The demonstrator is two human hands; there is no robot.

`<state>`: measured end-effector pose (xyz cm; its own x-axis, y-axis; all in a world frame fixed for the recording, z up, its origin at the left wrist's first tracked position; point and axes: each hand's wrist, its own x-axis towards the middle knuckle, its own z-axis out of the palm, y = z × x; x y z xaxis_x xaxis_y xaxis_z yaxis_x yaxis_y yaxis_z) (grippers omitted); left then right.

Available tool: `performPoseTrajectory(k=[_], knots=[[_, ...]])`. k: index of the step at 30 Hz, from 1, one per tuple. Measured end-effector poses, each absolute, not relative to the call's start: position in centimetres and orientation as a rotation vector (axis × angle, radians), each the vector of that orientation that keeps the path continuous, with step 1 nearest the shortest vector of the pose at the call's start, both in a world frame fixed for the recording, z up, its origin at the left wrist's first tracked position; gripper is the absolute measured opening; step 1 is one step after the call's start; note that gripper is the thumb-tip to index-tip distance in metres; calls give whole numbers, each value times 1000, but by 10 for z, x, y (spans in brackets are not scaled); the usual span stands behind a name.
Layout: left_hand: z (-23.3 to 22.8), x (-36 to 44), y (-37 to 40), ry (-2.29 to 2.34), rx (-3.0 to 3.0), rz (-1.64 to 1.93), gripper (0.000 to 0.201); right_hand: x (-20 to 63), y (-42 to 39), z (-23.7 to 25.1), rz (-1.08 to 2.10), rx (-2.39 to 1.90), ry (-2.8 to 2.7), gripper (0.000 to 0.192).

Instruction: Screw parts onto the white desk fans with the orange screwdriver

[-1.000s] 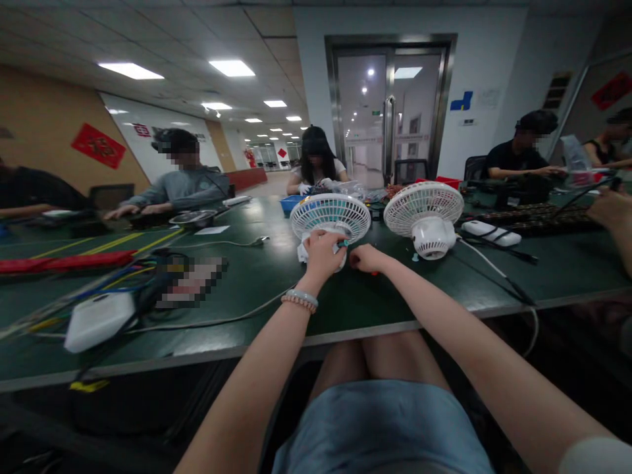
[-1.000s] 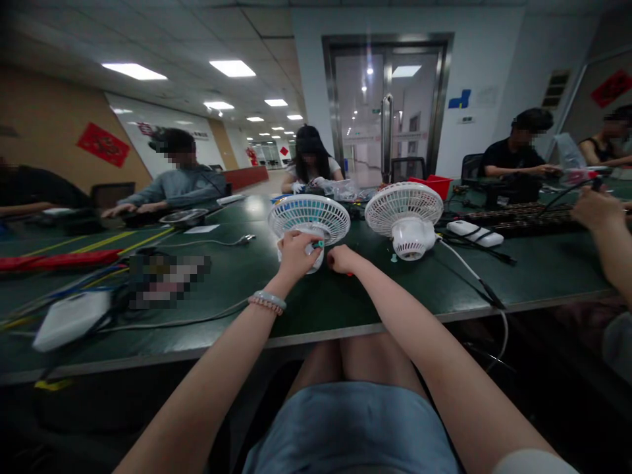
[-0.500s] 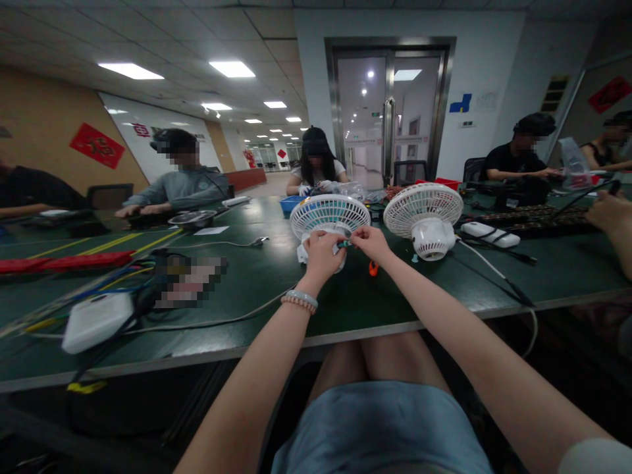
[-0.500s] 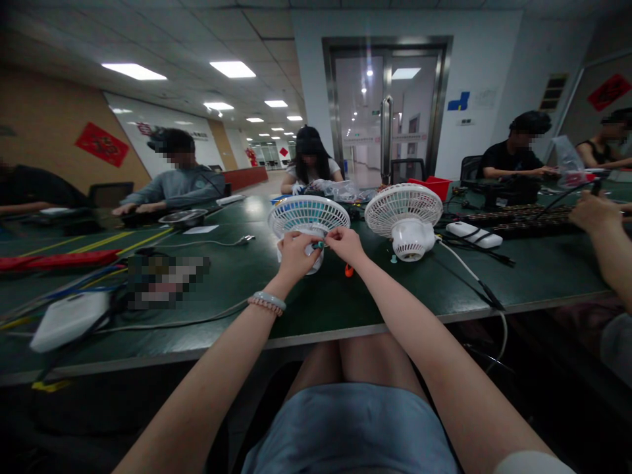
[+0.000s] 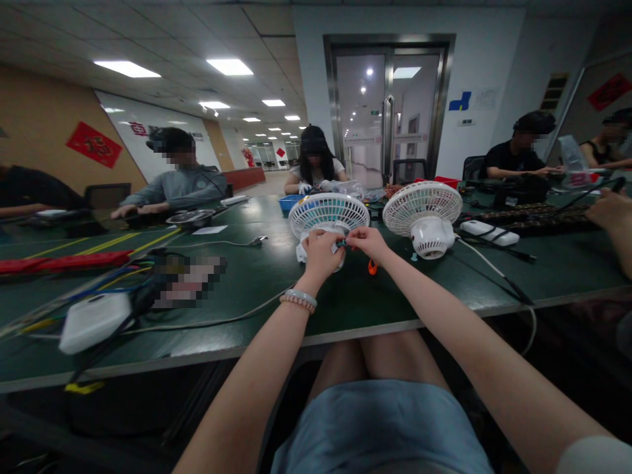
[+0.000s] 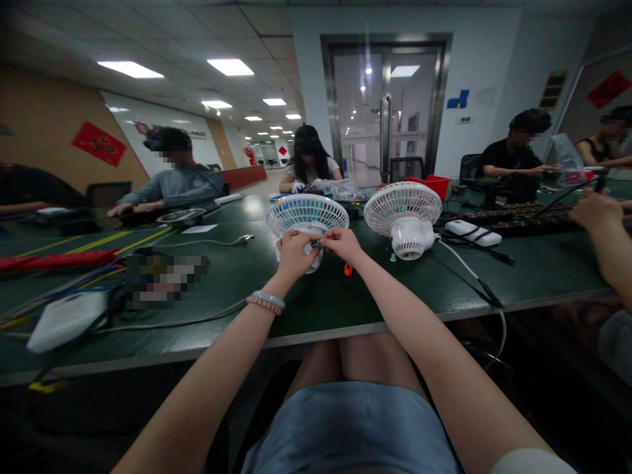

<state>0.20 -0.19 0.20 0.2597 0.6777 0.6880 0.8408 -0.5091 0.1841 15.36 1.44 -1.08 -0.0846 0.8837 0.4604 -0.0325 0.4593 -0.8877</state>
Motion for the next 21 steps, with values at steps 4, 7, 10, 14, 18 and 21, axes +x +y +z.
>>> performPoseTrajectory(k=[4, 7, 10, 14, 18, 21], knots=[[3, 3, -4, -1423, -2314, -1091, 25, 156, 16, -13, 1042, -780, -1383, 22], [4, 4, -5, -1441, -2305, -1077, 25, 157, 17, -14, 1130, -754, -1349, 23], [4, 4, -5, -1428, -2314, -1079, 24, 157, 16, -15, 1191, -736, -1349, 22], [4, 4, -5, -1439, -2315, -1071, 24, 156, 17, -16, 1214, -739, -1339, 24], [4, 4, -5, -1439, -2314, -1074, 24, 157, 19, -18, 1216, -746, -1333, 27], [3, 3, -4, -1423, -2326, -1088, 25, 156, 21, -20, 1200, -769, -1335, 29]])
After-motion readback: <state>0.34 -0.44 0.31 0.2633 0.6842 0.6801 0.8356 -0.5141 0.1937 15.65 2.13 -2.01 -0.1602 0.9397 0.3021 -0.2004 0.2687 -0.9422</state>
